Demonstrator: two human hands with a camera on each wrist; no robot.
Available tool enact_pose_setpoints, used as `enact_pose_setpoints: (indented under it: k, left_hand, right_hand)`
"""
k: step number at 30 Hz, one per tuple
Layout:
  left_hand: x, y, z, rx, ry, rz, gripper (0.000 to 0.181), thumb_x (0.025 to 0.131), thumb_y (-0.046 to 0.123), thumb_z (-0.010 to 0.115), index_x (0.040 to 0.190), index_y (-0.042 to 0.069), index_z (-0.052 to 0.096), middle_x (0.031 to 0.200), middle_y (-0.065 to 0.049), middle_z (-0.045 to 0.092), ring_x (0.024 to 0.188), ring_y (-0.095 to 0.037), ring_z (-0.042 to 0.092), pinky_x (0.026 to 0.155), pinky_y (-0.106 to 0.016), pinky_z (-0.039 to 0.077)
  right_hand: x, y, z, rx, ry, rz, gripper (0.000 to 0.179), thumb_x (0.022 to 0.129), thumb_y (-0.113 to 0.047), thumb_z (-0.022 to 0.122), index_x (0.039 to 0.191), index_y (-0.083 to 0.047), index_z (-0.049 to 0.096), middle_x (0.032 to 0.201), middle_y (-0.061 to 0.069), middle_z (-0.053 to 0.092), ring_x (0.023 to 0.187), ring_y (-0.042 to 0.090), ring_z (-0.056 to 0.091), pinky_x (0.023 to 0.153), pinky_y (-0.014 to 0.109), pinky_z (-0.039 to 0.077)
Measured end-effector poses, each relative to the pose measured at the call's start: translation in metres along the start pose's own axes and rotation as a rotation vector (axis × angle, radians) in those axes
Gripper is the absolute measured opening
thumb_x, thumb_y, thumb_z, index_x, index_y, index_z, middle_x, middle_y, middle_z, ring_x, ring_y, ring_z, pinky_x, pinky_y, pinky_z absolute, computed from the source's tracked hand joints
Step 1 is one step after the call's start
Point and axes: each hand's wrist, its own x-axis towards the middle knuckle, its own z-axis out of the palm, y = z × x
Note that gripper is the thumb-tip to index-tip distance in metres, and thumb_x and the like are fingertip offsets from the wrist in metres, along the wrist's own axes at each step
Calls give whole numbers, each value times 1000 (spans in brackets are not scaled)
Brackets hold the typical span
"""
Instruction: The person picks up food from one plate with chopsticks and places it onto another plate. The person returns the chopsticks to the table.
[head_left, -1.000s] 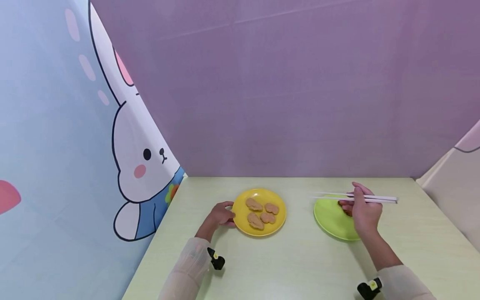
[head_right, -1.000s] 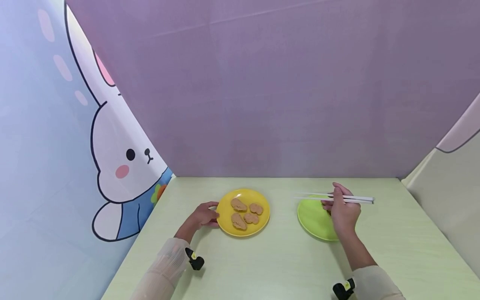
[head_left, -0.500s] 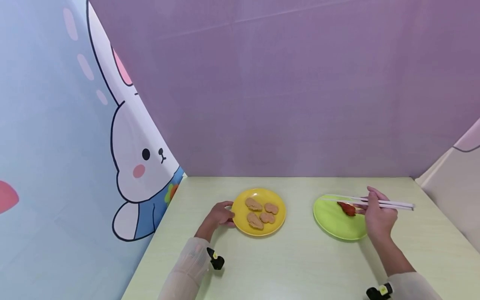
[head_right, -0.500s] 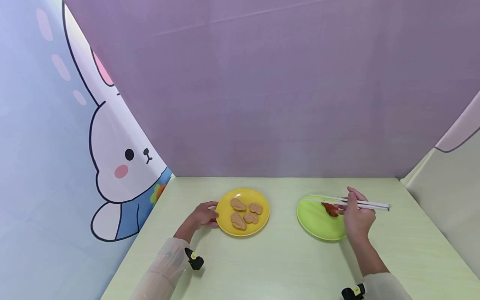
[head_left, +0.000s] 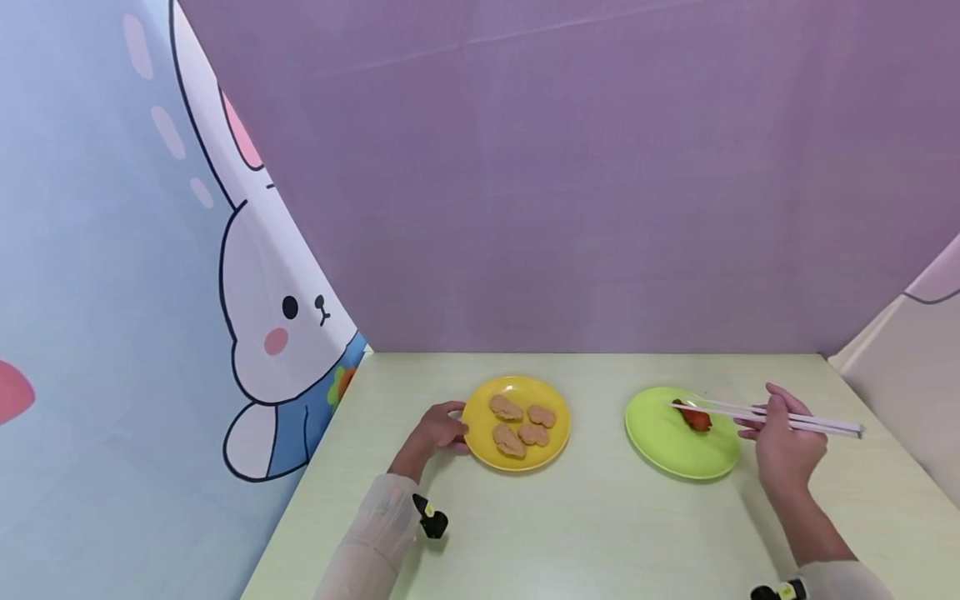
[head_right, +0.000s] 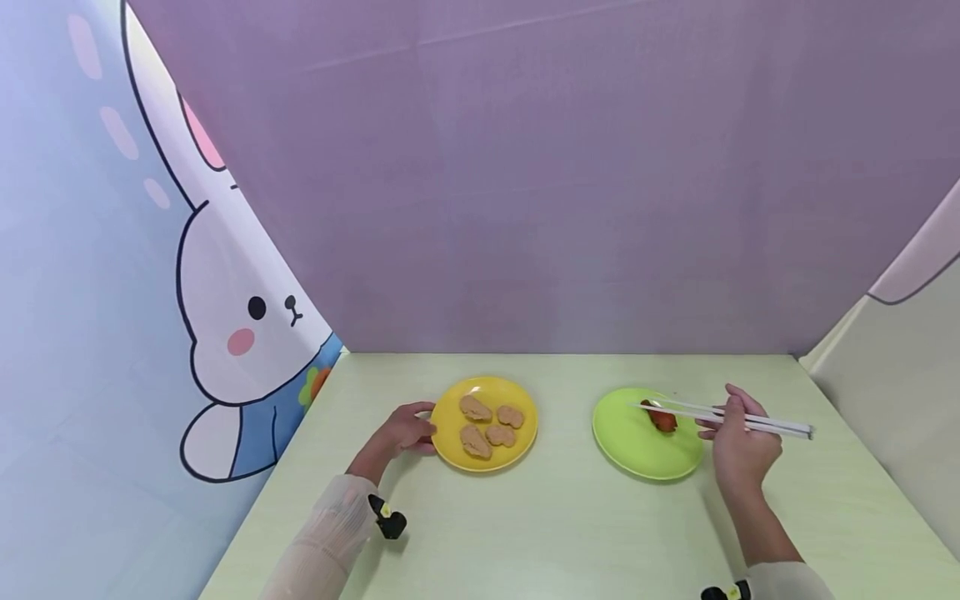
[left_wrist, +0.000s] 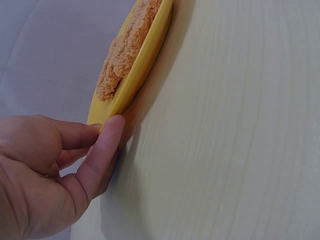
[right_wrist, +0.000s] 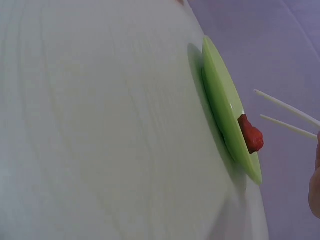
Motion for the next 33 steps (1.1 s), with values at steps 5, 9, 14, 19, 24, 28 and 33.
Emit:
enact_pose_setpoints:
  k: [5, 9, 14, 19, 24, 28, 33]
  left_hand:
    - [2, 1, 0, 39, 20, 5, 55, 93, 2, 65, 146, 10, 54, 89, -10, 76, 66, -14, 73, 65, -29, 64]
    - [3, 1, -1, 72, 39, 15, 54, 92, 4, 66, 144, 10, 56, 89, -8, 76, 66, -12, 71, 64, -26, 63]
    - [3, 0, -1, 52, 27, 9, 53, 92, 3, 65, 144, 9, 56, 90, -10, 76, 65, -13, 72, 64, -27, 63]
    - [5, 0, 0, 54, 35, 2, 53, 91, 2, 66, 143, 10, 57, 93, -10, 76, 66, -12, 71, 63, -25, 62]
    - [4, 0, 0, 78, 46, 24, 53, 90, 3, 67, 142, 9, 58, 96, -10, 75, 67, -11, 70, 63, -24, 61]
    - [3, 1, 0, 53, 35, 17, 53, 91, 2, 66, 143, 9, 57, 93, -11, 76, 64, -11, 71, 64, -26, 63]
    - [1, 2, 1, 41, 27, 8, 53, 91, 1, 65, 143, 9, 56, 91, -10, 75, 63, -11, 70, 65, -27, 63]
  right_hand:
    - [4, 1, -8, 4, 19, -7, 23, 99, -14, 64, 118, -4, 74, 72, 2, 72, 48, 13, 69, 39, 26, 55]
    - [3, 5, -14, 5, 18, -19, 25, 99, -14, 64, 119, -3, 73, 72, 2, 72, 48, 13, 69, 39, 26, 54]
    - [2, 11, -21, -32, 0, -48, 26, 100, -14, 64, 121, -3, 73, 73, 0, 72, 48, 12, 69, 39, 25, 54]
    - [2, 13, -25, -84, 12, -37, 24, 99, -15, 65, 119, -6, 75, 74, -2, 73, 48, 10, 69, 38, 23, 53]
    - [4, 16, -28, -122, 0, -62, 27, 99, -13, 64, 122, -1, 73, 75, -1, 74, 48, 8, 68, 40, 22, 54]
    - [6, 17, -29, -128, 4, -73, 28, 99, -14, 63, 122, 0, 72, 73, -1, 73, 49, 8, 69, 43, 22, 55]
    - [7, 16, -30, -147, 13, -77, 27, 99, -15, 63, 120, -2, 73, 71, -3, 73, 47, 8, 68, 44, 22, 56]
